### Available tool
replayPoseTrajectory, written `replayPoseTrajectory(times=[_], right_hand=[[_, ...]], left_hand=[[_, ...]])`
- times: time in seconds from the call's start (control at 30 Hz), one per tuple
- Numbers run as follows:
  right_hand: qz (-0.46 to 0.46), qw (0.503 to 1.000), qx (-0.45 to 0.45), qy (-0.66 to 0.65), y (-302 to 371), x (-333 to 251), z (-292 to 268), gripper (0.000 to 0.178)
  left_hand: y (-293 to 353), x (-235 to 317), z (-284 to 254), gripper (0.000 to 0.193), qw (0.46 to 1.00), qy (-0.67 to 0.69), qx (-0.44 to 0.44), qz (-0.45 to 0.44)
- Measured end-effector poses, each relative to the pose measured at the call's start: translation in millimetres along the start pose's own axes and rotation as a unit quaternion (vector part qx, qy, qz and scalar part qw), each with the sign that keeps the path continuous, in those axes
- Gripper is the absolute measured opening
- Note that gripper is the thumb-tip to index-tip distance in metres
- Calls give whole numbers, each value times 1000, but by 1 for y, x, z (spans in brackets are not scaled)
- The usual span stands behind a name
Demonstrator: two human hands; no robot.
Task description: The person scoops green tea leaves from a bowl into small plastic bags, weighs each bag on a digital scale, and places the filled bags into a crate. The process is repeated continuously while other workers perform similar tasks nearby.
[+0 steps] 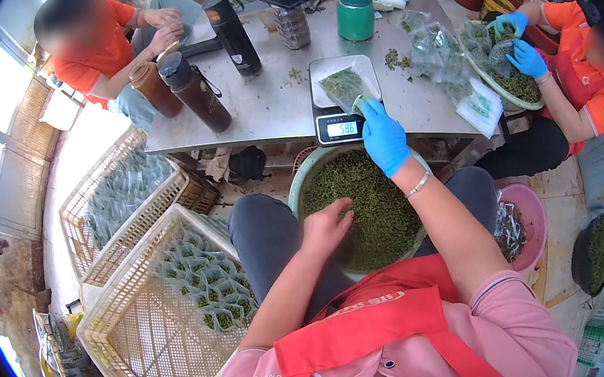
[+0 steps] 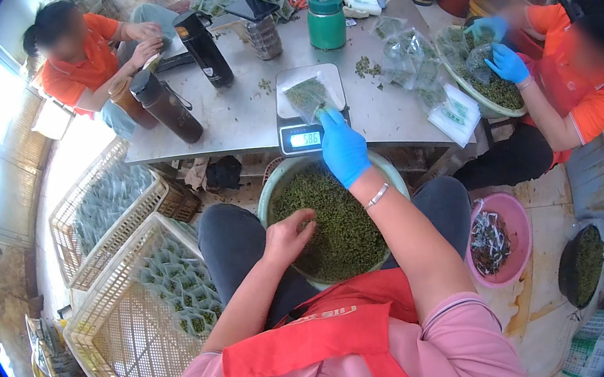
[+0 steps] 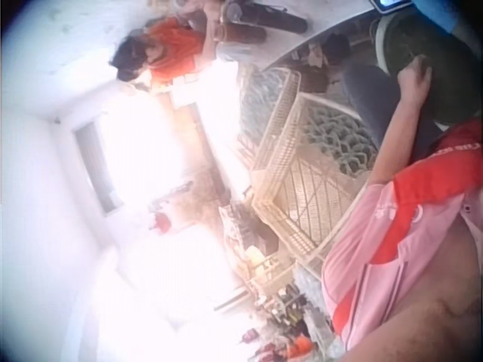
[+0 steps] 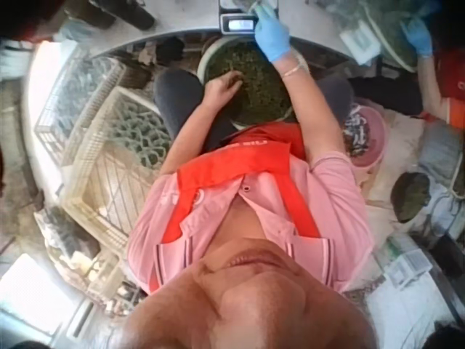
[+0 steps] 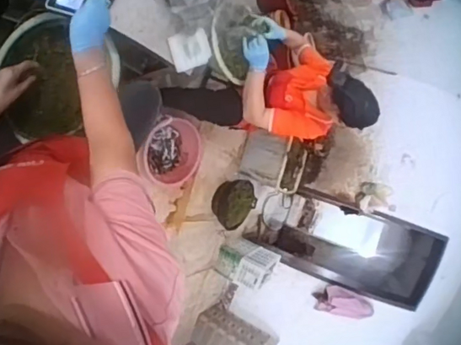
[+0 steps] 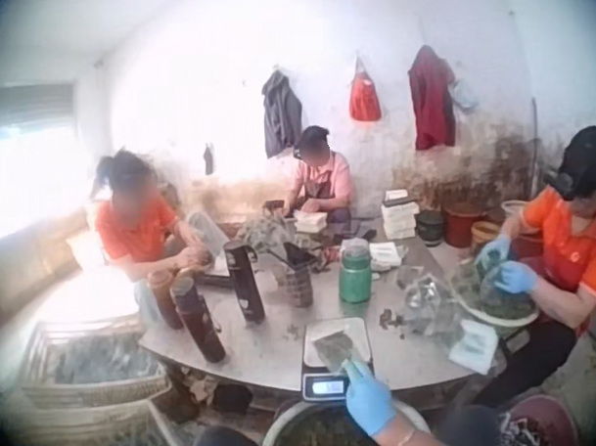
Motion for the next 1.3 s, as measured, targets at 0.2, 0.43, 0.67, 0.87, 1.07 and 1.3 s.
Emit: replayPoseTrajectory(times=[0.2, 0.43, 0.67, 0.87, 1.07, 1.3], right_hand=[[-17, 1000, 22, -9, 13, -10, -6, 45], [25, 998, -28, 46, -15, 8, 14, 33], [-28, 988, 78, -134, 44, 5, -16, 36], [104, 994, -1, -45, 14, 20, -10, 50], [121, 992, -15, -26, -14, 37, 0, 34], [189, 893, 39, -406, 50, 45, 3, 14]], left_hand=[[-3, 6, 0, 22, 998, 54, 37, 12], [1, 6, 0, 22, 1000, 13, 4, 1], [-1, 0, 9, 22, 998, 61, 3, -8], [-3, 7, 10, 22, 998, 51, 16, 22], [-2, -1, 7, 21, 999, 49, 5, -1], [-5, -3, 17, 18, 988, 149, -15, -35]])
Point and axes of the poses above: each hand's wrist, its own y-axis away from the middle knuckle, its own z-axis out of the palm, x = y × z, the point moved 8 cm from there along -y, towards the middle knuckle, and after that the axes turned 14 degrees about -y, right-handed, at the moved point
